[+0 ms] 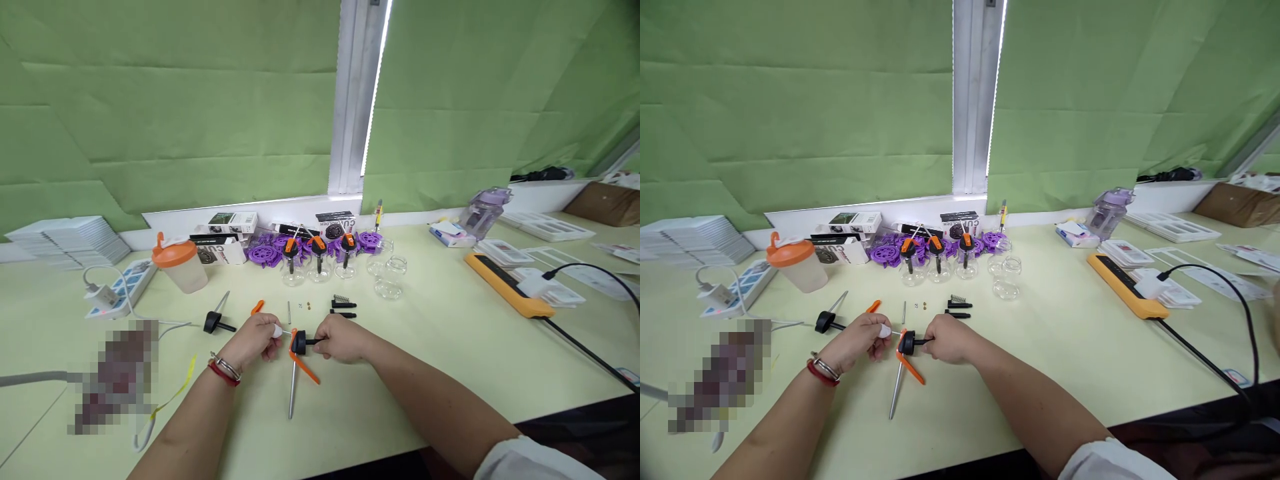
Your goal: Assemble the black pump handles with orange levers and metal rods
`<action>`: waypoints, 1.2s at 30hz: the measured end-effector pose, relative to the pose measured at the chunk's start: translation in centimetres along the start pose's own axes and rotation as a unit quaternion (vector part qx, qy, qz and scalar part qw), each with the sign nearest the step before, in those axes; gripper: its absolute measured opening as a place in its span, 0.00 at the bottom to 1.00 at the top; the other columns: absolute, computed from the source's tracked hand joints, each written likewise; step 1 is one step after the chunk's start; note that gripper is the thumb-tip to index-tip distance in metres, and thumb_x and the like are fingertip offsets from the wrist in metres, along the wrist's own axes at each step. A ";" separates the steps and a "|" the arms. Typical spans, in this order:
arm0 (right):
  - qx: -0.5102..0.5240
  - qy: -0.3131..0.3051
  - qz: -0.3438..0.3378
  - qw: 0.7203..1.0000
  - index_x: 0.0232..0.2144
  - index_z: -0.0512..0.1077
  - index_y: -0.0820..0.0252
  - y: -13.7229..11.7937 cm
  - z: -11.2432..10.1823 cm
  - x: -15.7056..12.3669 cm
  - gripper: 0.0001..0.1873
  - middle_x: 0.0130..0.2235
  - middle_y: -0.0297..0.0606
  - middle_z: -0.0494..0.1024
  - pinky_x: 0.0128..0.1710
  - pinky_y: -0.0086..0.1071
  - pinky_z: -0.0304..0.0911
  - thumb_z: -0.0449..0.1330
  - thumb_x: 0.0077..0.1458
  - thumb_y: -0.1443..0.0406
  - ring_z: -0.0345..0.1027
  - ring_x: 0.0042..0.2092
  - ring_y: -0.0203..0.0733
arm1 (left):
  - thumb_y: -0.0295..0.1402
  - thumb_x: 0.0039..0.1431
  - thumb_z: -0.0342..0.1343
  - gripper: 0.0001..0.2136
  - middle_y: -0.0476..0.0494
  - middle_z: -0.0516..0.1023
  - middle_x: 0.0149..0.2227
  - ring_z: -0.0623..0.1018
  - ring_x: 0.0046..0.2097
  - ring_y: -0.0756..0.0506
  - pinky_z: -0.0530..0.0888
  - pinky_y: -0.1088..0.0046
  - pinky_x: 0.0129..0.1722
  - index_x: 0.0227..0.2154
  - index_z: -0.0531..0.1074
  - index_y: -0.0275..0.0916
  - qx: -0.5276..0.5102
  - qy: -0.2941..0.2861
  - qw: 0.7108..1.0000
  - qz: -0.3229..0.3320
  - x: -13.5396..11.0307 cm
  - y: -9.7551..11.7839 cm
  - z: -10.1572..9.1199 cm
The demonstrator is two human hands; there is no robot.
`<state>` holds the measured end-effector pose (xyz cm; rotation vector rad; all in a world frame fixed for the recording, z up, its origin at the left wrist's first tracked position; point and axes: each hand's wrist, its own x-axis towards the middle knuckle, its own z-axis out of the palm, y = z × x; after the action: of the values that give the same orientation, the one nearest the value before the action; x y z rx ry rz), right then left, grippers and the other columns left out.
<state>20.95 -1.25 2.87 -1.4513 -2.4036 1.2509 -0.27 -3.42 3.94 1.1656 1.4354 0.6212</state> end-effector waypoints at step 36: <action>-0.070 0.007 0.022 0.997 0.20 0.71 0.60 0.5 -0.6 -0.1 0.11 0.20 0.33 0.65 0.23 0.29 0.46 0.59 0.51 0.62 0.55 0.23 0.33 | 0.31 0.42 0.47 0.09 0.54 0.55 0.15 0.53 0.20 0.53 0.50 0.74 0.20 0.12 0.57 0.39 0.058 0.000 0.996 0.070 -0.5 0.6 -1.2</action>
<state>21.64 -0.87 2.99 -1.5508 -2.5089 1.0956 -1.26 -3.31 4.97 1.3659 1.4140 0.6421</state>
